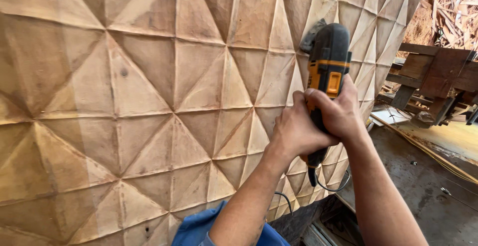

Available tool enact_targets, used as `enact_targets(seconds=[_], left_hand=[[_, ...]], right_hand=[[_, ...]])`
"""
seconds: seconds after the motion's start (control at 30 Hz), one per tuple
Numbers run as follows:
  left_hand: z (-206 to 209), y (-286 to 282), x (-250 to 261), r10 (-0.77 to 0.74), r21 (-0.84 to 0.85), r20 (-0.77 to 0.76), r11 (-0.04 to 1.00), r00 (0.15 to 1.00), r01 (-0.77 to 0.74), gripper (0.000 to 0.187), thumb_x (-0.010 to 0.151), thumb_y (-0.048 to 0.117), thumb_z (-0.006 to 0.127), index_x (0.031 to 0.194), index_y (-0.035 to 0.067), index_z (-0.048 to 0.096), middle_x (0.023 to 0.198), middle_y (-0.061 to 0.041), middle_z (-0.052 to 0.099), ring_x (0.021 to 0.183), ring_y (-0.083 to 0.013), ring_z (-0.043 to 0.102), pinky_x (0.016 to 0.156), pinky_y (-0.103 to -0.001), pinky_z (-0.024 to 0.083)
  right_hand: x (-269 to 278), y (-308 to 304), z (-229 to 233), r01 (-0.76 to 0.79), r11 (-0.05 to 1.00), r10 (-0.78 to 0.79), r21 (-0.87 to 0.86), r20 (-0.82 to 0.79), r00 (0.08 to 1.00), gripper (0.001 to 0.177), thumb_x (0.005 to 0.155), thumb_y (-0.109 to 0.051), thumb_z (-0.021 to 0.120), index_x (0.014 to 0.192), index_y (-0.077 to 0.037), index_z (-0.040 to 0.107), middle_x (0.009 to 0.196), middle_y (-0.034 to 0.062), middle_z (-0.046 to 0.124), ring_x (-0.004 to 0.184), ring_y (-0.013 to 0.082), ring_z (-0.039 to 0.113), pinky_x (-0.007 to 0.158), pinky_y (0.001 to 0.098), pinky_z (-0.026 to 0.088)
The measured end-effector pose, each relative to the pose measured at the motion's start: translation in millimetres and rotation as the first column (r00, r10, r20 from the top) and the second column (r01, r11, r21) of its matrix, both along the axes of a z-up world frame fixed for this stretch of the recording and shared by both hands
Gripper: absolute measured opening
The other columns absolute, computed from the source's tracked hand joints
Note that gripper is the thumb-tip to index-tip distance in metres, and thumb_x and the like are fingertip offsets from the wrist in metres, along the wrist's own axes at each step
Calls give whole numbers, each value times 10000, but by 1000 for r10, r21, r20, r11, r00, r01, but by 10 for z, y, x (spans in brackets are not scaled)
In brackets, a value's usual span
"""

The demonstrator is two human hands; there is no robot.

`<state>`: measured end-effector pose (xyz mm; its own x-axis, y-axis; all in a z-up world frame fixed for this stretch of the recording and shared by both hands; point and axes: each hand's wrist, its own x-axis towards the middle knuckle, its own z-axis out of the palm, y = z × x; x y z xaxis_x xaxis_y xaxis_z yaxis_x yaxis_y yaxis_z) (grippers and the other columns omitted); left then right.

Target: The person uses an electric sander to smooth the surface of a large wooden panel featuring a geometric triangular pattern. They move the tool systematically across the panel, occasionally using their left hand to feel the surface texture.

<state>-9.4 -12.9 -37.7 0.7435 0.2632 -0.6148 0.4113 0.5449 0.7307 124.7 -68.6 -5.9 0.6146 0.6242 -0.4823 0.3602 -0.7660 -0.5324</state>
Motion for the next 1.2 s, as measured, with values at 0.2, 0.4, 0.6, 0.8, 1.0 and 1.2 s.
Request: enact_targets(seconds=[0.2,0.4,0.6,0.8,1.0,1.2], left_hand=[[203,181,-278,-139,143,59,981,989,129,1044,765,399,773,1576,14,238,983,-225,723,887,-402,746,881,-470,600],[-16,387,-1643,258,659,170,688,951,-304,537,853,288,793,1262,24,567,904,-153,691,763,-329,696,663,-453,566],[-503,1288,-2776,315,955,72,252,946,-156,238,921,97,794,1047,-26,635,782,-113,633,642,-249,657,565,-354,543],[-654,1461,-2772,319,991,-39,136,947,-5,153,915,179,739,951,130,599,837,-36,651,733,-238,681,620,-372,546],[-676,1507,-2743,364,987,-83,161,928,25,172,901,211,727,872,137,574,764,-23,621,676,-210,666,561,-367,527],[-674,1489,-2754,361,981,-74,195,930,3,161,911,207,724,893,134,582,789,-21,622,687,-211,658,560,-359,516]], right_hand=[[196,443,12,137,984,-124,-115,120,985,369,860,-191,774,1137,-23,597,955,70,691,812,159,686,725,325,593],[149,544,138,133,975,-118,-178,90,989,399,833,-182,774,1153,-31,591,958,86,675,809,191,677,716,362,600],[-181,306,287,-62,958,88,-282,83,993,401,828,-165,781,1158,-14,609,1001,104,701,868,184,695,757,337,587],[-63,782,250,229,904,-190,-361,141,972,315,876,-207,739,1097,-7,637,898,104,683,759,218,669,684,388,584],[-411,729,371,11,887,75,-462,167,983,379,779,-159,779,1095,-22,619,898,103,696,782,185,681,695,369,576],[-143,995,317,176,857,-90,-484,196,977,324,865,-228,738,1082,-3,652,918,110,694,770,199,674,696,382,583]])
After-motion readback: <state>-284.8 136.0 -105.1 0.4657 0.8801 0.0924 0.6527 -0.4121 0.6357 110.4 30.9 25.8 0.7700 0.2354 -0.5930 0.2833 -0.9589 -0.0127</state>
